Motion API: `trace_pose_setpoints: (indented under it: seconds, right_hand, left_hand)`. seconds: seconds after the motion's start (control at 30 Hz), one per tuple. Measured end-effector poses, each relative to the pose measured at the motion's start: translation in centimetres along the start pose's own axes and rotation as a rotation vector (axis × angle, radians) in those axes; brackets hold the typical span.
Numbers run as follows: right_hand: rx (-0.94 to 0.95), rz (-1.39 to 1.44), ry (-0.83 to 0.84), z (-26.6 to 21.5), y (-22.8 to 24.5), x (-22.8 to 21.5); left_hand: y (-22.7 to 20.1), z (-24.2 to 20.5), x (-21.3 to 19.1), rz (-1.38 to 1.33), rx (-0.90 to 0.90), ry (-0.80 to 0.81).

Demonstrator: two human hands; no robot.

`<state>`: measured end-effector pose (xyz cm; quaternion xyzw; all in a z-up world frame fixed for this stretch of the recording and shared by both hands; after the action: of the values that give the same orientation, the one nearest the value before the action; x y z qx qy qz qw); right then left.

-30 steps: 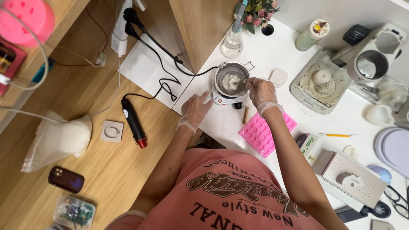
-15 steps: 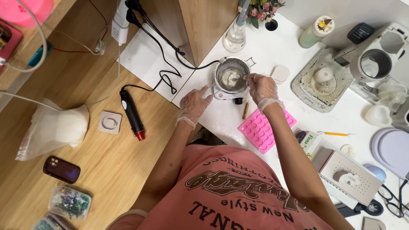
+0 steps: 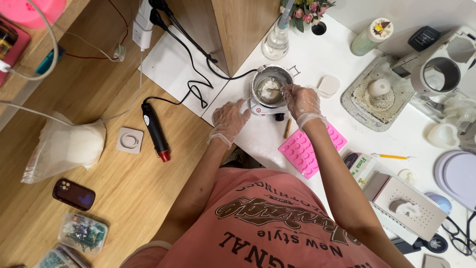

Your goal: Melting wax in a small pot on a heater and preparing a candle wick.

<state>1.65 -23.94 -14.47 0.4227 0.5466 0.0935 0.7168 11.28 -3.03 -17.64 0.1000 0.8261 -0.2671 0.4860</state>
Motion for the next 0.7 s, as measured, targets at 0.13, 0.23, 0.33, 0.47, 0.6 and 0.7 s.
trace_pose_setpoints:
  seconds: [0.13, 0.23, 0.33, 0.47, 0.6, 0.7]
  right_hand:
    - [-0.037, -0.128, 0.008, 0.3, 0.2, 0.2]
    - [-0.063, -0.255, 0.06, 0.6, 0.1, 1.1]
    - [-0.174, -0.378, 0.094, 0.3, -0.8, 2.6]
    - [-0.141, -0.556, 0.207, 0.1, -2.9, 4.6]
    - [-0.005, -0.363, 0.1, 0.2, -3.3, 3.3]
    - [0.055, -0.298, 0.047, 0.2, -4.4, 2.8]
  left_hand:
    - [-0.4, 0.6, -0.1, 0.032, 0.06, -0.087]
    - [-0.6, 1.6, 0.9, 0.066, 0.108, -0.095]
    - [-0.1, 2.0, 2.4, 0.003, 0.12, -0.102]
    - [-0.1, 1.9, 2.6, -0.032, 0.126, -0.082]
    - [0.0, 2.1, 2.7, -0.039, 0.11, -0.06]
    - [0.1, 2.2, 2.9, -0.045, 0.107, -0.051]
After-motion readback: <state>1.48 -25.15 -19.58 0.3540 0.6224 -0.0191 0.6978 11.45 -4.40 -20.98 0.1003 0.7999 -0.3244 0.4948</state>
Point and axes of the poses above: each hand's wrist, its own z-axis towards the middle knuckle, its own x-axis out of the palm, y = z × x, the point moved 9 cm from there along z, towards the middle knuckle, and after that the axes turned 6 degrees about z, right-handed, at the moved point
